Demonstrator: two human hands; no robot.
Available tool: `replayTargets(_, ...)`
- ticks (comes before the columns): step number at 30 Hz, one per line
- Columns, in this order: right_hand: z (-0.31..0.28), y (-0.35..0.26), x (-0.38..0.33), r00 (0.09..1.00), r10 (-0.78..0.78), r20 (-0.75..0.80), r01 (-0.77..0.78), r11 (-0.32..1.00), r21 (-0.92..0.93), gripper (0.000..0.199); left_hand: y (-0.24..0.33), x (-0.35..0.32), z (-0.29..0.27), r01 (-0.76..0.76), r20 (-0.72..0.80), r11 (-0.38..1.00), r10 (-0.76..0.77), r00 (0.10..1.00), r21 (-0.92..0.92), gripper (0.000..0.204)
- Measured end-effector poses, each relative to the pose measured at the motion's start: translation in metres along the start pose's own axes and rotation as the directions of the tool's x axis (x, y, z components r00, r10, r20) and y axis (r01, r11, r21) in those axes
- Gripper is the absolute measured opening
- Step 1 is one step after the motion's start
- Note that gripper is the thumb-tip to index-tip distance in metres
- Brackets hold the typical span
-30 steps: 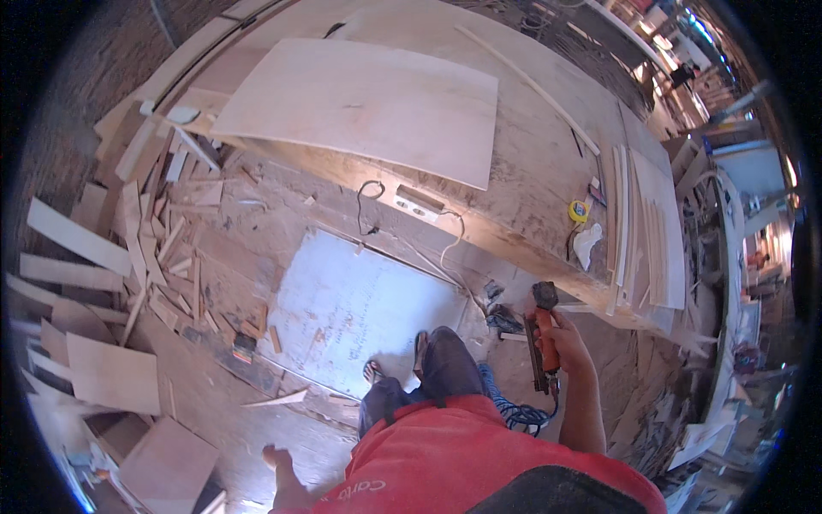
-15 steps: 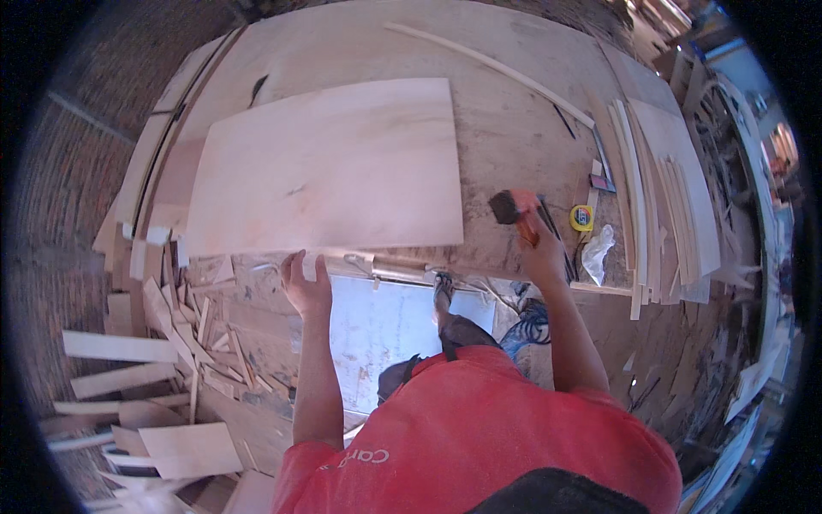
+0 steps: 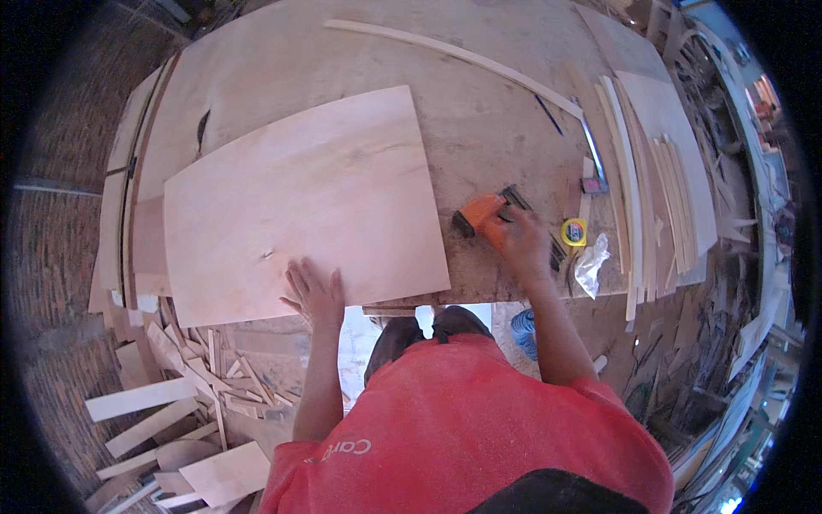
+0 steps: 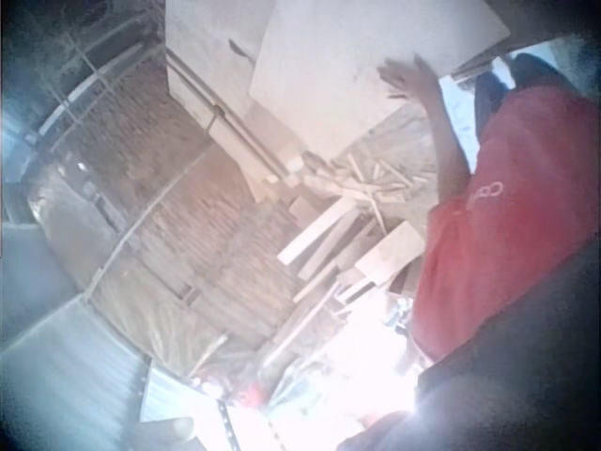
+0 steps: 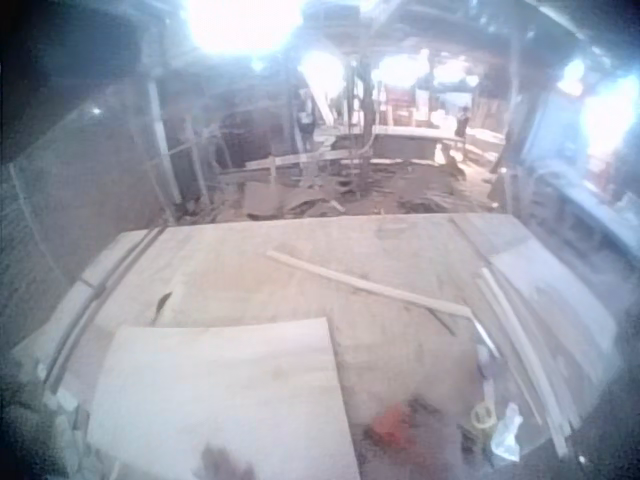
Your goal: The person assembles a wooden panel by marking measurements, aligning wooden strips, and securing them with a nail gun. They repeatedly position and fasten strips to the panel, occasionally flipping it to work on different sides.
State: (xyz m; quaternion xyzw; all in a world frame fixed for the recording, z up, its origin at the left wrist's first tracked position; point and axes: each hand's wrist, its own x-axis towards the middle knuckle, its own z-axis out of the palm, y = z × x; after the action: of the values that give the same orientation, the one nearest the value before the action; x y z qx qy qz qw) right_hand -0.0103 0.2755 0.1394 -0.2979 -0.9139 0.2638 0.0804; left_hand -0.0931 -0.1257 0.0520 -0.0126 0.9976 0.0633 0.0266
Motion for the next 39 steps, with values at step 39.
replayTargets(39,0.16,-0.092,-0.192,0.712,0.487,0.506,-0.7,0.549,0.457,0.037,-0.249,0.008,0.002,0.568,0.665,-0.492,-0.031,0.746,-0.66,0.04)
